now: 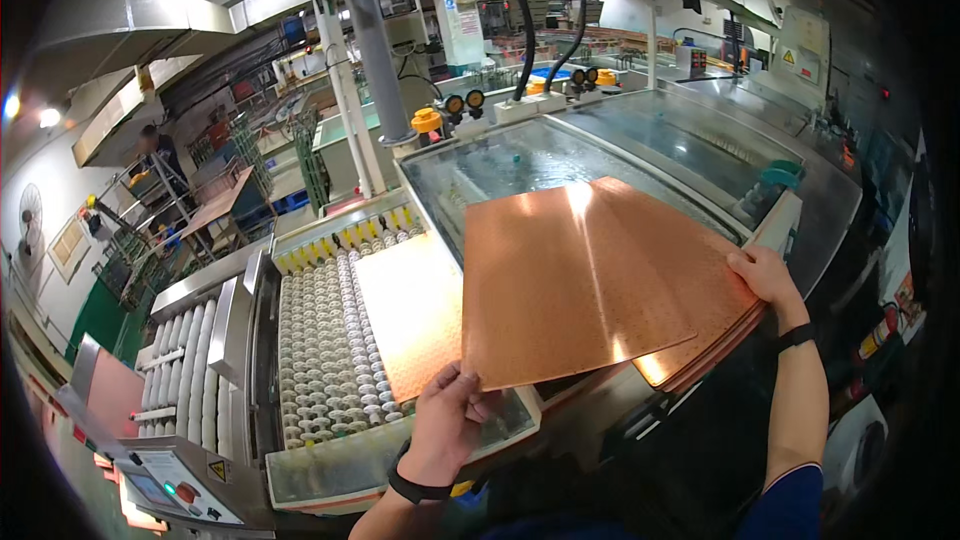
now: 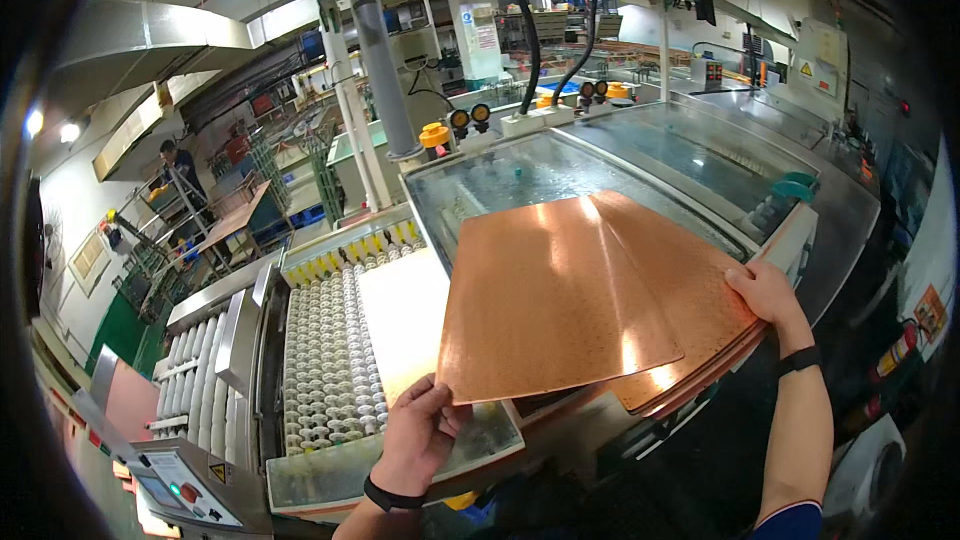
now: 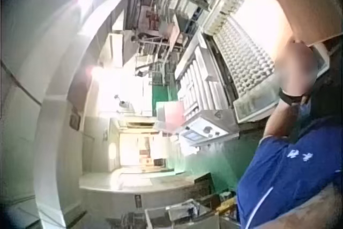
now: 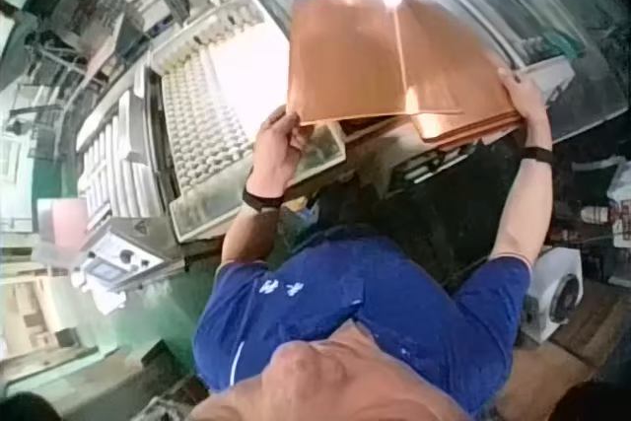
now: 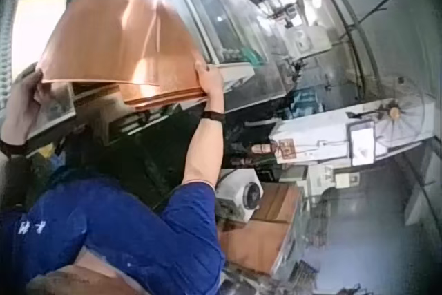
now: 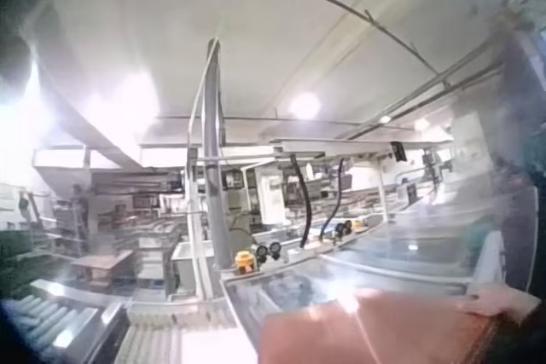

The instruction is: Handling, inspecting, and stacking copper-coated and blue-colored circuit board panels in an industrial facility.

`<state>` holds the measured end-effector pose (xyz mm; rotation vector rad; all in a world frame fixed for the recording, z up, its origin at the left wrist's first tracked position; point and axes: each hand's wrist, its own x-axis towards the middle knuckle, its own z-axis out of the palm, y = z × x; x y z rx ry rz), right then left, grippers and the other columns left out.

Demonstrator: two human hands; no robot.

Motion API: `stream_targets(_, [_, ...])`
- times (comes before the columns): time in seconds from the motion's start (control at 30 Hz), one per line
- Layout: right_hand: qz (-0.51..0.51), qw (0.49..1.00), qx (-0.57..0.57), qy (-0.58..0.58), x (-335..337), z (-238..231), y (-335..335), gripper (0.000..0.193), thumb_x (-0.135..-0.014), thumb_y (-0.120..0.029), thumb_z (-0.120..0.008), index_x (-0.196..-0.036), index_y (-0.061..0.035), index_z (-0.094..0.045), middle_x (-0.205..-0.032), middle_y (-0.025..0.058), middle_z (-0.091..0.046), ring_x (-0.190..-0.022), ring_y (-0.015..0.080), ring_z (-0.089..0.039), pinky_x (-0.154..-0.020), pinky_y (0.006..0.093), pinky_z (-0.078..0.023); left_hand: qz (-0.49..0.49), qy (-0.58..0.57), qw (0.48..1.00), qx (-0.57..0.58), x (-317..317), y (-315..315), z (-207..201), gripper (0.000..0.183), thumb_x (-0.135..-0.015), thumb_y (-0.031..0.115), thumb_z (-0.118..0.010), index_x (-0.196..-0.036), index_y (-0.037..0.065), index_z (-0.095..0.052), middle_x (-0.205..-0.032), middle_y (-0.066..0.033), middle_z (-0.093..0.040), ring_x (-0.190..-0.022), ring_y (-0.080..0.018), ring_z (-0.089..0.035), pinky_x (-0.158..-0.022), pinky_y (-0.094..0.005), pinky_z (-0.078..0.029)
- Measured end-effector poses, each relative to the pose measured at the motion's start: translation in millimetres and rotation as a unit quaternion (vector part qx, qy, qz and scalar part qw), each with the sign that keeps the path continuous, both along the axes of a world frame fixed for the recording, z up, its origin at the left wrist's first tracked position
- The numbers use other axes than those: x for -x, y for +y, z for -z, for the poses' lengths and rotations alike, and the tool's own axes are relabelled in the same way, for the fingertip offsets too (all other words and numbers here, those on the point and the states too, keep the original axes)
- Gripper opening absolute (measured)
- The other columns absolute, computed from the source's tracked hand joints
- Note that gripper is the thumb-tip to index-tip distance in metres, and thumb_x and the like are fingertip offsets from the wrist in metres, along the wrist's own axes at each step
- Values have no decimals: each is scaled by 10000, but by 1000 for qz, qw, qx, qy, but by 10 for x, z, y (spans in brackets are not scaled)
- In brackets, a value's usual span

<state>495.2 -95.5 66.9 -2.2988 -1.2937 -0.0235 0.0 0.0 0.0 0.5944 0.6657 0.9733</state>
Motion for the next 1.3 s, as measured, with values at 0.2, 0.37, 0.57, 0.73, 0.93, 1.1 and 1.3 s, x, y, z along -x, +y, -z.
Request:
stream_targets(0.2, [2, 1000, 2, 22, 120, -20, 13, 472, -882, -408, -632, -958, 55, -678, -888, 249, -681, -866, 367, -676, -774, 430, -502, -171, 17, 985, 7, 807, 315, 144, 131, -956, -9, -497, -1048, 7, -590, -843, -47, -611, -641, -154, -562, -572, -289, -483])
stream_targets(0.37, [7, 1000, -5, 30, 153, -54, 8, 464, -888, -396, -625, -973, 58, -675, -882, 246, -677, -872, 356, -680, -778, 424, -499, -236, 109, 962, -85, 1990, 550, 472, 185, -1002, 37, -475, -1102, -11, -623, -892, -79, -665, -679, -170, -603, -551, -288, -469])
stream_targets(0.57, [14, 1000, -2, 19, 101, -61, 9, 467, -891, -413, -626, -949, 49, -662, -889, 245, -664, -869, 361, -660, -773, 431, -489, -288, 193, 936, -68, 3232, 952, 1028, 255, -1038, 73, -397, -1163, 10, -609, -949, -84, -697, -720, -197, -669, -610, -322, -555])
stream_targets(0.73, [10, 1000, 7, 20, 47, -10, 27, 472, -887, -416, -629, -940, 53, -654, -897, 251, -658, -861, 367, -651, -767, 437, -482, -315, 337, 886, 38, 3518, 1171, 1261, 243, -881, -19, -419, -999, 29, -626, -817, -69, -647, -628, -201, -610, -514, -316, -521])
stream_targets(0.93, [23, 1000, -6, 9, 94, -16, 42, 478, -873, -416, -632, -902, 61, -646, -855, 250, -648, -825, 368, -642, -750, 439, -478, -301, 429, 846, 96, 3558, 1241, 1417, 189, -946, 63, -478, -1013, 30, -652, -838, -59, -655, -655, -172, -616, -501, -294, -508])
stream_targets(1.1, [19, 1000, -5, 12, 66, -6, 23, 475, -859, -413, -633, -887, 61, -656, -842, 250, -650, -819, 367, -647, -746, 433, -482, -286, 416, 859, 93, 3525, 1407, 1509, 156, -940, 82, -513, -965, 46, -662, -802, -73, -628, -542, -171, -555, -456, -289, -484])
stream_targets(1.3, [16, 1000, -7, 14, 80, -6, 40, 470, -872, -407, -628, -925, 58, -665, -879, 251, -673, -870, 366, -669, -775, 433, -493, -318, 723, 613, 0, 3772, 1569, 2060, 179, -848, 112, -565, -939, 19, -689, -820, -149, -686, -688, -340, -651, -601, -407, -540])
